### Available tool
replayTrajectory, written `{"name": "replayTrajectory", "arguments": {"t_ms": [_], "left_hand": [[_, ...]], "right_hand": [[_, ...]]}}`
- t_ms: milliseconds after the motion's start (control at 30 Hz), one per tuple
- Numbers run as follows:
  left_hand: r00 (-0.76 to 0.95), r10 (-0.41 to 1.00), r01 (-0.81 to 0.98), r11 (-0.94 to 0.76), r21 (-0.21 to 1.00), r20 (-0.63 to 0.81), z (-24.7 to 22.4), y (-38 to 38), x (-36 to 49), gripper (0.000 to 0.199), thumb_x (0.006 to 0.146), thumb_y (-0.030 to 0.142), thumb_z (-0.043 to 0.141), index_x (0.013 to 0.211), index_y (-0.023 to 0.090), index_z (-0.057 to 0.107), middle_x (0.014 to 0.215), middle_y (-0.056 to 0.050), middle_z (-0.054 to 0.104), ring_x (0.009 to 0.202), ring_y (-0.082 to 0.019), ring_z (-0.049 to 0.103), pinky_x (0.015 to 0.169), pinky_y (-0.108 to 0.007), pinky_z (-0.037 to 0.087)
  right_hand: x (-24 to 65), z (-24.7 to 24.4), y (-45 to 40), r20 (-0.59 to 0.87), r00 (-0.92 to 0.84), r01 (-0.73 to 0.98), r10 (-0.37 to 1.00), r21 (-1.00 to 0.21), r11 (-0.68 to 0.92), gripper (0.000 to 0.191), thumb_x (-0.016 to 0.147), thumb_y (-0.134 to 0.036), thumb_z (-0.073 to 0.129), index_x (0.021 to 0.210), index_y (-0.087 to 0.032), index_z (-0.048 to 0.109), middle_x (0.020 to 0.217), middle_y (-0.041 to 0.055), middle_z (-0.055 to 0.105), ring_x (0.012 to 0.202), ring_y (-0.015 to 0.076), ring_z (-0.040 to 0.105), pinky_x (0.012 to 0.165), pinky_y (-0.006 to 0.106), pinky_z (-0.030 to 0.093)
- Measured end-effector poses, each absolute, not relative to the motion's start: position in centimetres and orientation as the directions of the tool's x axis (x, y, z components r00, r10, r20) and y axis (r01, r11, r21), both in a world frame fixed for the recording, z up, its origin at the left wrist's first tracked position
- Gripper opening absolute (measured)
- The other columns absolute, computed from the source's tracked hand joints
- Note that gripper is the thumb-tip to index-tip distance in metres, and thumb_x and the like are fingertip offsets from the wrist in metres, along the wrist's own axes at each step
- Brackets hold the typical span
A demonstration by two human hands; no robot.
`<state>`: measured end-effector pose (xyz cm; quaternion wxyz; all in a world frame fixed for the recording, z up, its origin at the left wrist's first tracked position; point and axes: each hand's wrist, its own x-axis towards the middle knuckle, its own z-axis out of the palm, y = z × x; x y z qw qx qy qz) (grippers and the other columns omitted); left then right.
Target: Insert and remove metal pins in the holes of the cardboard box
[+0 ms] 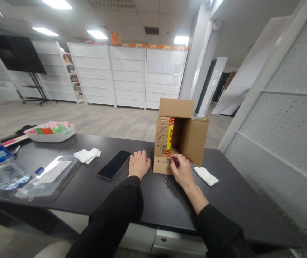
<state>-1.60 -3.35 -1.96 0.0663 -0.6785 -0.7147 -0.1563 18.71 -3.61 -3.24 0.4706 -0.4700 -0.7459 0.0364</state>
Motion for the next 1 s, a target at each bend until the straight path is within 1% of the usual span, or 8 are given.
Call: {"name": "replayTrajectory", "arguments": {"t_ms": [167,333,533,667,833,1000], "left_hand": [[-0.072,0.949,0.99,0.032,0.134,0.306,-1.84,-3.44,-1.56,0.018,0.089,0.024,0.042,0.099,0.018,0.057,0.107,-0.012,0.062,0.105,-0.027,0.054,0.088,-0.04,0.037],[-0.076,0.953,0.988,0.033,0.149,0.293,-1.73,-3.47,-1.49,0.018,0.09,0.024,0.042,0.1,0.018,0.057,0.109,-0.012,0.062,0.106,-0.027,0.054,0.089,-0.041,0.037],[-0.072,0.947,0.992,0.036,0.12,0.312,-1.75,-3.51,-1.49,0.019,0.089,0.024,0.042,0.099,0.018,0.057,0.106,-0.012,0.063,0.103,-0.027,0.055,0.087,-0.04,0.038],[-0.065,0.943,0.993,0.028,0.117,0.327,-1.85,-3.5,-1.51,0.019,0.089,0.024,0.042,0.099,0.018,0.057,0.106,-0.011,0.064,0.103,-0.027,0.055,0.087,-0.04,0.038],[-0.075,0.949,0.991,0.036,0.132,0.307,-1.79,-3.47,-1.51,0.018,0.09,0.024,0.043,0.099,0.018,0.057,0.107,-0.012,0.063,0.105,-0.026,0.054,0.089,-0.04,0.037],[-0.073,0.949,0.99,0.032,0.136,0.307,-1.83,-3.44,-1.55,0.018,0.09,0.025,0.043,0.099,0.018,0.057,0.108,-0.012,0.063,0.105,-0.026,0.054,0.089,-0.039,0.037]], "right_hand": [[18.74,-3.33,-3.44,0.646,-0.122,0.676,0.753,-0.502,0.54,0.016,0.087,-0.022,0.049,0.095,-0.021,0.063,0.09,0.0062,0.069,0.082,0.0234,0.059,0.076,0.037,0.04],[18.7,-3.18,-3.68,0.664,-0.105,0.676,0.74,-0.498,0.543,0.016,0.088,-0.022,0.049,0.095,-0.021,0.062,0.091,0.0066,0.069,0.085,0.024,0.059,0.077,0.037,0.04],[18.76,-3.33,-3.63,0.645,-0.138,0.682,0.752,-0.489,0.544,0.017,0.087,-0.022,0.049,0.096,-0.021,0.063,0.089,0.0061,0.069,0.083,0.0236,0.059,0.077,0.037,0.04],[18.95,-3.31,-3.59,0.654,-0.112,0.677,0.748,-0.501,0.54,0.015,0.088,-0.022,0.049,0.096,-0.021,0.062,0.091,0.0062,0.069,0.084,0.0236,0.059,0.078,0.037,0.041],[19.18,-3.17,-3.56,0.665,-0.084,0.664,0.742,-0.518,0.54,0.015,0.087,-0.023,0.049,0.095,-0.021,0.061,0.093,0.0074,0.069,0.085,0.0242,0.059,0.077,0.038,0.044],[19.23,-3.18,-3.63,0.661,-0.08,0.606,0.746,-0.562,0.563,0.015,0.088,-0.023,0.048,0.097,-0.02,0.06,0.095,0.0084,0.068,0.087,0.0239,0.061,0.077,0.037,0.048]]}}
